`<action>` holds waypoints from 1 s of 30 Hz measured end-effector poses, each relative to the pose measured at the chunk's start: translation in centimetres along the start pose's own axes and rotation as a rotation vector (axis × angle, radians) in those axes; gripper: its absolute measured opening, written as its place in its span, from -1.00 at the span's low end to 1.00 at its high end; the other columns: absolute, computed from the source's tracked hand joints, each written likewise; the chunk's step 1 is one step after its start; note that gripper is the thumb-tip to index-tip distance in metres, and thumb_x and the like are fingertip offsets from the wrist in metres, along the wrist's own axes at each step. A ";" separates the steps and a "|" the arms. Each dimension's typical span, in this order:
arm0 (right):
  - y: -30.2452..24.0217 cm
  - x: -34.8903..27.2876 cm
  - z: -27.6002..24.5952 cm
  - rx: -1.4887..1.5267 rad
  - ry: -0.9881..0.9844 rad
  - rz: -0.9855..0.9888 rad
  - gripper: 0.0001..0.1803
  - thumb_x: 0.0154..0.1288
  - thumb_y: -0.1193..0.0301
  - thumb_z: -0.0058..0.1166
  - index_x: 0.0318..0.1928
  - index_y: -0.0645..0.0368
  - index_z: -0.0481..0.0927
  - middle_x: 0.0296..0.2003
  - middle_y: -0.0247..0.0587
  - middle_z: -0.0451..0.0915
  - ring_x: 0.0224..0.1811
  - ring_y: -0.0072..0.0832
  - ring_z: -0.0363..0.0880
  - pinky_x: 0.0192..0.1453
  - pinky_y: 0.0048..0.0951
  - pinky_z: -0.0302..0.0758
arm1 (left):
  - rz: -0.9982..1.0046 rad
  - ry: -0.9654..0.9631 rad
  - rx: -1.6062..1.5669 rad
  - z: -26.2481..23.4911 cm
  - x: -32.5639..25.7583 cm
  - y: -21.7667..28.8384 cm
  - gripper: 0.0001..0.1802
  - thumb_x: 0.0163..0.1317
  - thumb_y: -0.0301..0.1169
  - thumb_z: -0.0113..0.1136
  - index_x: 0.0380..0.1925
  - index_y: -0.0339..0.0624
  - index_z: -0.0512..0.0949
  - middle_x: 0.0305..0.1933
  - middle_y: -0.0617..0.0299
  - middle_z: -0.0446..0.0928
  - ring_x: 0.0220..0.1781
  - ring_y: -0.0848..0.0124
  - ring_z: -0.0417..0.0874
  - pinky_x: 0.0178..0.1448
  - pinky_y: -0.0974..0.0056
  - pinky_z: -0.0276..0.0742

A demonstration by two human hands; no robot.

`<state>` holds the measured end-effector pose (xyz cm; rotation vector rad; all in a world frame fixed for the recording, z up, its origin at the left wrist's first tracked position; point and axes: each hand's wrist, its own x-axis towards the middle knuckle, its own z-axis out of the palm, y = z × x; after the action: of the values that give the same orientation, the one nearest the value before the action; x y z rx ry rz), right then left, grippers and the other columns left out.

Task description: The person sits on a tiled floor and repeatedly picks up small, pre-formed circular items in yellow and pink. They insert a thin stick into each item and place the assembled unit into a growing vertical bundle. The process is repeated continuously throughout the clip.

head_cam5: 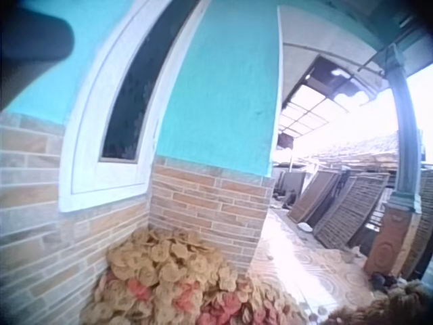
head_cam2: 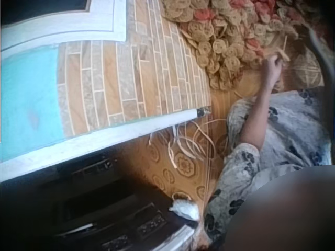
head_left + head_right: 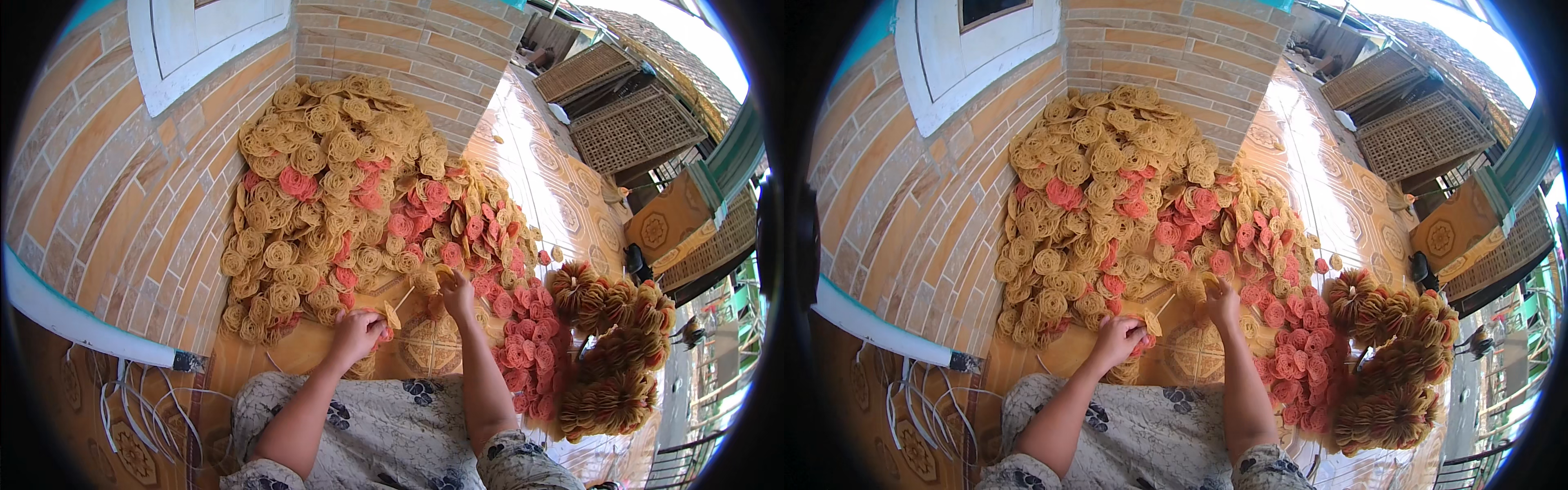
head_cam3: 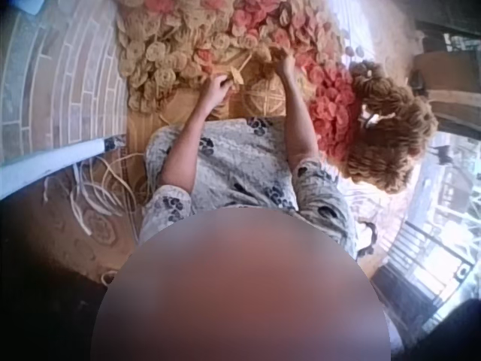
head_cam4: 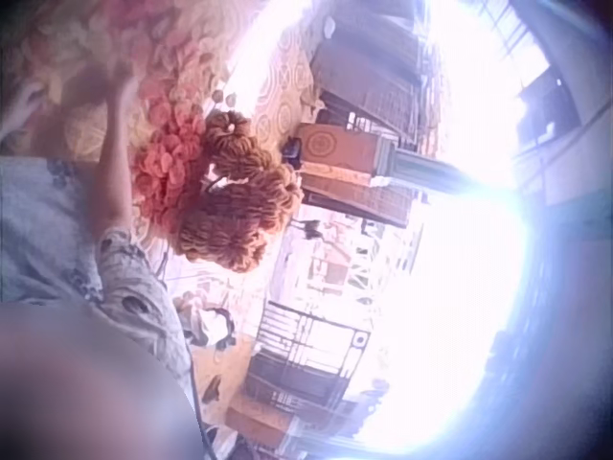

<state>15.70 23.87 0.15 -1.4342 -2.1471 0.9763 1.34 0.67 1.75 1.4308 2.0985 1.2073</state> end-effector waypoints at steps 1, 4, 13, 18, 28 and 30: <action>-0.9 -0.2 -0.2 0.334 -0.185 0.080 -0.61 0.31 0.35 0.11 0.09 0.23 0.45 0.03 -0.04 0.55 -0.02 -0.27 0.63 -0.08 -0.32 0.52 | -0.041 -0.031 -0.039 0.0 0.0 0.0 -0.79 0.23 -0.24 0.13 -0.45 -0.08 0.64 -0.44 0.34 0.63 -0.28 0.31 0.60 0.03 0.09 0.16; -3.5 -1.4 -0.6 0.938 -0.417 0.260 -0.59 0.40 0.31 0.02 0.17 0.21 0.37 0.01 -0.12 0.55 -0.03 -0.31 0.62 -0.01 -0.25 0.49 | -0.102 -0.097 -0.070 -0.3 0.1 0.1 -0.74 0.27 -0.20 0.08 -0.46 -0.05 0.64 -0.44 0.34 0.64 -0.14 0.30 0.61 0.23 -0.08 0.10; -7.8 -3.4 -0.4 0.934 -0.653 0.027 -0.50 0.53 0.10 -0.38 0.23 0.16 0.36 0.14 -0.15 0.48 0.17 -0.28 0.44 0.27 -0.19 0.36 | -0.148 -0.140 -0.095 -0.8 0.1 0.5 -0.76 0.27 -0.22 0.08 -0.42 -0.05 0.66 -0.49 0.38 0.66 -0.31 0.34 0.64 0.21 0.01 0.12; -8.3 -3.9 -0.4 1.037 -0.780 0.101 -0.48 0.53 0.09 -0.41 0.23 0.16 0.38 0.12 -0.19 0.53 0.13 -0.37 0.46 0.30 -0.27 0.28 | -0.154 -0.068 -0.166 -0.9 0.2 0.6 -0.76 0.29 -0.22 0.09 -0.38 -0.06 0.67 -0.50 0.37 0.66 -0.37 0.37 0.64 0.18 0.10 0.16; -9.1 -4.3 -0.8 0.886 -0.670 0.166 -0.48 0.54 0.06 -0.48 0.12 0.09 0.48 0.01 -0.30 0.61 0.06 -0.55 0.44 0.20 -0.37 0.22 | -0.223 -0.046 -0.263 -1.6 0.3 1.3 -0.77 0.27 -0.28 0.17 -0.31 -0.22 0.67 -0.48 0.27 0.68 -0.53 0.47 0.58 -0.30 0.33 0.44; -9.1 -4.4 -0.8 0.906 -0.674 0.171 -0.47 0.54 0.06 -0.49 0.10 0.09 0.49 0.00 -0.31 0.61 0.05 -0.55 0.44 0.20 -0.36 0.22 | -0.227 -0.021 -0.296 -1.5 0.3 1.4 -0.77 0.26 -0.25 0.17 -0.38 -0.15 0.68 -0.51 0.30 0.67 -0.55 0.40 0.60 -0.21 0.29 0.46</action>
<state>12.06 17.99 7.57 -0.8808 -1.5095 2.3494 1.09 0.42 3.75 1.0413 1.9093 1.3361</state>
